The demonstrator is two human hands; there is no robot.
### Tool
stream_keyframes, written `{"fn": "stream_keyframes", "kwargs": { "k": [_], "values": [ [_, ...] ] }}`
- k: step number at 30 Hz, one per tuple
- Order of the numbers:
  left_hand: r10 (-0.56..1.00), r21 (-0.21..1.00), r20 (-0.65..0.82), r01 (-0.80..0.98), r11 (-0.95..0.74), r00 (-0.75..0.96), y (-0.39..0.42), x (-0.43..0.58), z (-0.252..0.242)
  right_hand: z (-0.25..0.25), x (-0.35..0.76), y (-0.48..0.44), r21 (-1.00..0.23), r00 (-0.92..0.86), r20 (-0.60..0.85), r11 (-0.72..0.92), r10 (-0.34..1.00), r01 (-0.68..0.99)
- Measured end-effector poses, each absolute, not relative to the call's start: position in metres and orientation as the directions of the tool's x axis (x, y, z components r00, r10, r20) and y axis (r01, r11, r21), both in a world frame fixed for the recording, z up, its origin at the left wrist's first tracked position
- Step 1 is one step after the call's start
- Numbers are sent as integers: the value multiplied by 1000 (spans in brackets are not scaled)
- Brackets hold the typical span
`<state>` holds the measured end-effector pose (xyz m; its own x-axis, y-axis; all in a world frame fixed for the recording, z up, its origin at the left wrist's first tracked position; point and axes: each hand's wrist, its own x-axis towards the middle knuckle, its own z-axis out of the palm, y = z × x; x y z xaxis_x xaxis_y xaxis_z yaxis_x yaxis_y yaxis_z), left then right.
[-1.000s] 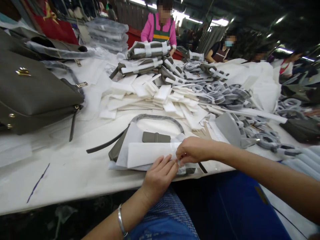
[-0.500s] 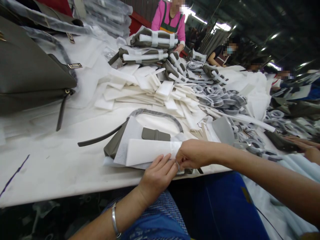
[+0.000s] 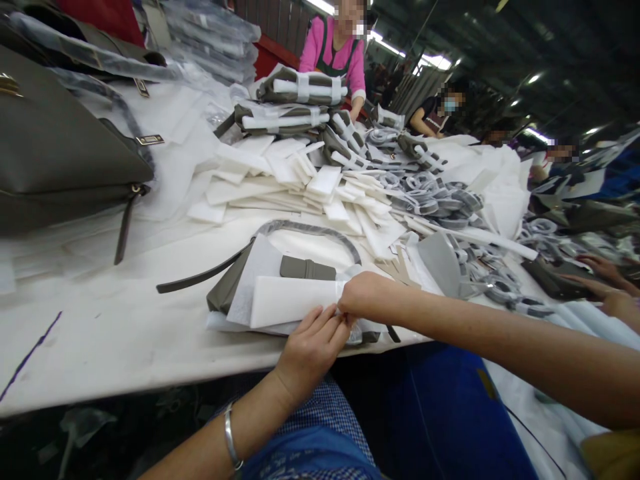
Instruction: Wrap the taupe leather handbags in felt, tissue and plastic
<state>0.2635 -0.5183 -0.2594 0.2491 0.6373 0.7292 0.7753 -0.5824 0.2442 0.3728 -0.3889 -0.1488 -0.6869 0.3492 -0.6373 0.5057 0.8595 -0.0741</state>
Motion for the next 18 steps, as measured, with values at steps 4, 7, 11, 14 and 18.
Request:
{"fn": "stream_keyframes", "kwargs": {
  "k": [4, 7, 11, 14, 18],
  "values": [
    [643, 249, 724, 774, -582, 251, -519, 264, -259, -145, 371, -377, 134, -677, -634, 915, 374, 380],
    [655, 258, 713, 775, -576, 249, -519, 263, -259, -143, 374, -365, 199, -721, -593, 933, 359, 301],
    [677, 281, 694, 773, -569, 246, -519, 264, -260, -146, 382, -346, 148, -762, -516, 917, 391, 370],
    [658, 257, 709, 775, -577, 255, -518, 265, -262, -153, 388, -330, 65, -723, -494, 850, 483, 523],
    [632, 220, 728, 782, -583, 265, -518, 265, -264, -156, 401, -307, -85, -647, -472, 699, 599, 710]
  ]
}}
